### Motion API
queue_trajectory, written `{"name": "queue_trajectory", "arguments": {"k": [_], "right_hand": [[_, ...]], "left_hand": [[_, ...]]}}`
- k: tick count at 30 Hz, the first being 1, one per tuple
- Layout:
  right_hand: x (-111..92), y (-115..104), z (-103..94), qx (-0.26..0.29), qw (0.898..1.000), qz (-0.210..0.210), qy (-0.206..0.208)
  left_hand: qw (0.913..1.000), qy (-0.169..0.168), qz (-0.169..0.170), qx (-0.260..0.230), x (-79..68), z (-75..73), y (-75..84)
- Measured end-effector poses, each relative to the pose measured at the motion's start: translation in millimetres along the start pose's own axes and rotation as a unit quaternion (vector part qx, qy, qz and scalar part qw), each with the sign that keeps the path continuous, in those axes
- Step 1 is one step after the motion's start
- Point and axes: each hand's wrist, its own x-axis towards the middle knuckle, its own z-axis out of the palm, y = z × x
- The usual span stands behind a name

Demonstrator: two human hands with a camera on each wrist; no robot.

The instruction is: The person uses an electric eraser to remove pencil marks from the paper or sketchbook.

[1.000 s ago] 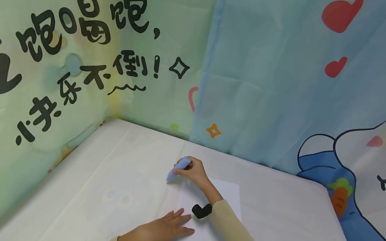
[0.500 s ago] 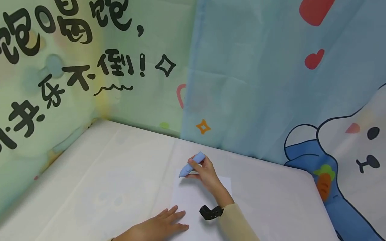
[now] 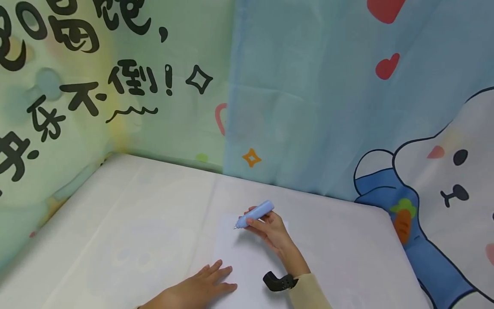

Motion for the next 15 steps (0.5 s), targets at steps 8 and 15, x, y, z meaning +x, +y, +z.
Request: {"name": "queue_trajectory", "arguments": {"k": [8, 15], "right_hand": [[-4, -2, -13.5, 0.028, 0.992, -0.027, 0.121], [-4, 2, -20.1, -0.026, 0.975, -0.042, 0.217]], "left_hand": [[0.9999, 0.006, -0.008, 0.014, 2.8, 1.2, 1.6], [0.9999, 0.008, -0.004, 0.009, 5.2, 4.8, 2.0]]}}
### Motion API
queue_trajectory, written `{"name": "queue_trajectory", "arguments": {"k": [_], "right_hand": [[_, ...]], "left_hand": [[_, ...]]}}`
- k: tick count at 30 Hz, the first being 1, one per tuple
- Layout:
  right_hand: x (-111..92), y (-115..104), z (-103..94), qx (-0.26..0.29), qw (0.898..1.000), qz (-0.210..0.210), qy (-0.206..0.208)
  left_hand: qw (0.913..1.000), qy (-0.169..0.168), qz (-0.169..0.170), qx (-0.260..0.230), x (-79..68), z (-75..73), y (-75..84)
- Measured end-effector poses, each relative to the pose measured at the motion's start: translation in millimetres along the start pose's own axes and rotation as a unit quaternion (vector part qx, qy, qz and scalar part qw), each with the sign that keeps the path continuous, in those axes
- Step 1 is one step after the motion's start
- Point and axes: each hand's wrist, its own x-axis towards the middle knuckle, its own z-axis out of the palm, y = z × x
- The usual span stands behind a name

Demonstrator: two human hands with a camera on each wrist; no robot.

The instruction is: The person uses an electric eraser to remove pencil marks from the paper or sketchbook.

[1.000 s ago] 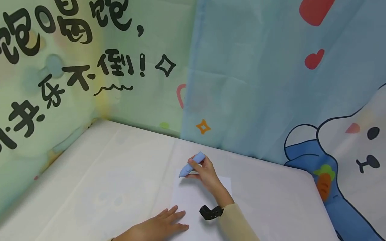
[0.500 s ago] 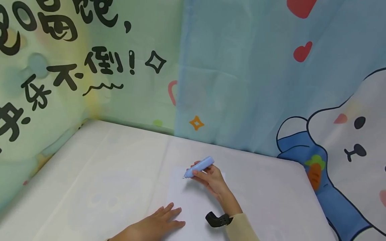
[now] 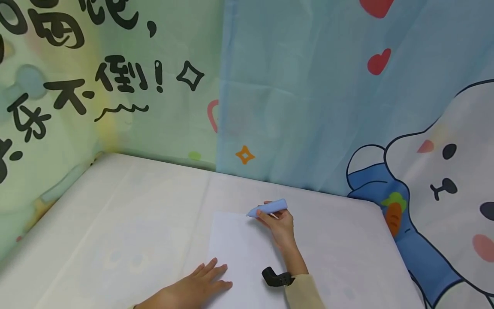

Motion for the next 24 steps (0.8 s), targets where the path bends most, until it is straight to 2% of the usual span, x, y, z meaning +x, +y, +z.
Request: {"name": "queue_trajectory", "arguments": {"k": [5, 8, 14, 20, 24], "right_hand": [[5, 5, -5.5, -0.03, 0.998, -0.01, 0.062], [5, 7, -8.9, -0.042, 0.995, -0.015, 0.084], [5, 14, -13.7, -0.049, 0.994, -0.026, 0.09], [3, 21, -18.4, -0.082, 0.99, -0.044, 0.108], [2, 22, -19.0, -0.09, 0.989, -0.039, 0.11]], "left_hand": [[1.0, -0.001, 0.007, -0.002, -0.6, -0.1, 0.1], [0.9999, 0.001, 0.011, -0.001, -1.2, -0.4, 0.6], [0.9999, 0.0, 0.012, 0.007, -2.5, -1.2, 1.1], [0.9998, -0.003, 0.014, 0.011, -1.8, -1.7, 3.2], [0.9998, -0.006, 0.009, 0.015, -2.7, -0.9, 4.8]]}}
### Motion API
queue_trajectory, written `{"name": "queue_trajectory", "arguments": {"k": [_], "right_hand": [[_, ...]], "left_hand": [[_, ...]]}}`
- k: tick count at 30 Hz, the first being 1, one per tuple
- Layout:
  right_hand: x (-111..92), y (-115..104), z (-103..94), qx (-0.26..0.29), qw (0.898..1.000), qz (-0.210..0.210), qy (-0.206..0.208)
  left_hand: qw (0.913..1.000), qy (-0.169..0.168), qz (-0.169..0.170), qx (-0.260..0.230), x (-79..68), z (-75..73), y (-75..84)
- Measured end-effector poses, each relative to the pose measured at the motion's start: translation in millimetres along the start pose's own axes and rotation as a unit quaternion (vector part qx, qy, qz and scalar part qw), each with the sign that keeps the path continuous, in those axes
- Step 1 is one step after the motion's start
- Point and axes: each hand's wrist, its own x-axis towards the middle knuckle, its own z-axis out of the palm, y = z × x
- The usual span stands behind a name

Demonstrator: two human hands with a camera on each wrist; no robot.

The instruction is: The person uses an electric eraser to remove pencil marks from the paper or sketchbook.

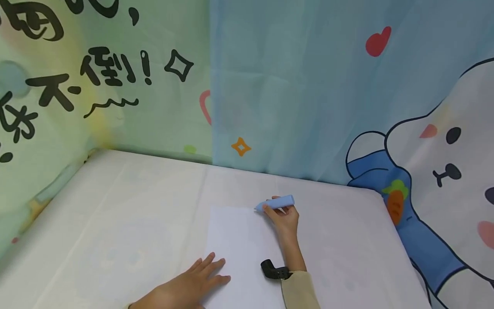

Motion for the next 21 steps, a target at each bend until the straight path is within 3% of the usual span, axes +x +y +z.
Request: {"name": "queue_trajectory", "arguments": {"k": [21], "right_hand": [[0.8, 1.2, -2.2, -0.016, 1.0, 0.004, 0.004]], "left_hand": [[1.0, -0.002, -0.001, 0.004, -2.1, -3.2, 2.4]]}}
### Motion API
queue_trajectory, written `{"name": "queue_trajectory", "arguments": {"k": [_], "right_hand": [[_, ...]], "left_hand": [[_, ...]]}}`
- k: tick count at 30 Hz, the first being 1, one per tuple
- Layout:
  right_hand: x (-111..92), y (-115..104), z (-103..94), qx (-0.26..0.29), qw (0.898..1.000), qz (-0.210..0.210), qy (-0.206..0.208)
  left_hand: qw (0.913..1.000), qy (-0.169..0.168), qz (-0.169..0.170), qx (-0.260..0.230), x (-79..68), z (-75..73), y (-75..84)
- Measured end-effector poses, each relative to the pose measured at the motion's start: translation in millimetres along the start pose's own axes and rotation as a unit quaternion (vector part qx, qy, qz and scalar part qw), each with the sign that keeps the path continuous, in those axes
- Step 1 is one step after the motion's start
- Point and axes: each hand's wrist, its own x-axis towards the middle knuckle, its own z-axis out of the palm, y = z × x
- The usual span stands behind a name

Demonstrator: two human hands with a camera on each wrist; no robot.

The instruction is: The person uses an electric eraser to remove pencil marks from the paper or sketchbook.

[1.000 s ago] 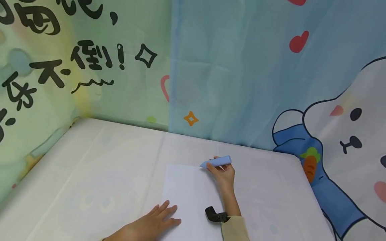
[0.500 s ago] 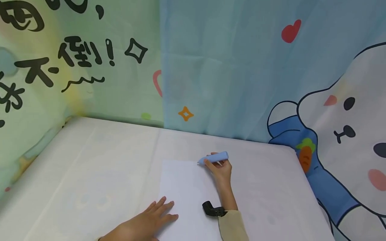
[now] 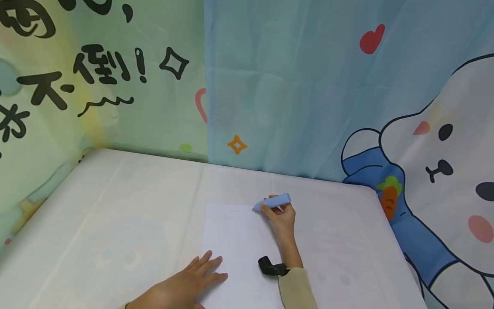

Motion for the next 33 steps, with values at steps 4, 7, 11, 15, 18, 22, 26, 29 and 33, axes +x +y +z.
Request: {"name": "queue_trajectory", "arguments": {"k": [4, 7, 11, 15, 18, 22, 26, 29, 33], "right_hand": [[-0.8, -0.9, 1.1, -0.002, 1.0, 0.003, 0.0], [-1.2, -1.6, 0.7, -0.005, 1.0, 0.005, -0.002], [-2.1, -2.5, 0.2, -0.013, 1.0, 0.006, -0.004], [-2.4, -3.0, 0.1, -0.018, 1.0, 0.005, -0.003], [-2.4, -2.7, -0.4, -0.017, 1.0, 0.003, -0.002], [-3.0, -2.8, 0.3, -0.021, 1.0, -0.004, -0.004], [-3.3, -2.9, 0.5, -0.019, 1.0, -0.007, -0.003], [-3.5, -2.9, 0.0, -0.014, 1.0, -0.006, -0.002], [-4.2, -2.8, -0.9, -0.018, 1.0, -0.008, -0.003]], "left_hand": [[1.0, 0.004, 0.001, 0.001, -0.5, -0.3, -0.2], [1.0, 0.004, -0.003, 0.001, 0.3, -0.5, -0.1], [1.0, 0.005, -0.005, 0.002, 0.8, -0.1, 0.1], [1.0, 0.005, -0.006, -0.002, 1.3, 0.5, 0.2], [0.9999, 0.001, -0.008, -0.011, 1.2, 0.5, 0.5], [0.9998, 0.003, -0.008, -0.017, 0.5, 0.7, 0.4], [0.9999, 0.006, -0.008, -0.013, 0.5, 1.0, 0.6], [0.9999, 0.003, -0.01, -0.012, 0.6, 1.0, 0.8], [0.9999, -0.001, -0.01, -0.013, 0.9, 0.9, 1.0]]}}
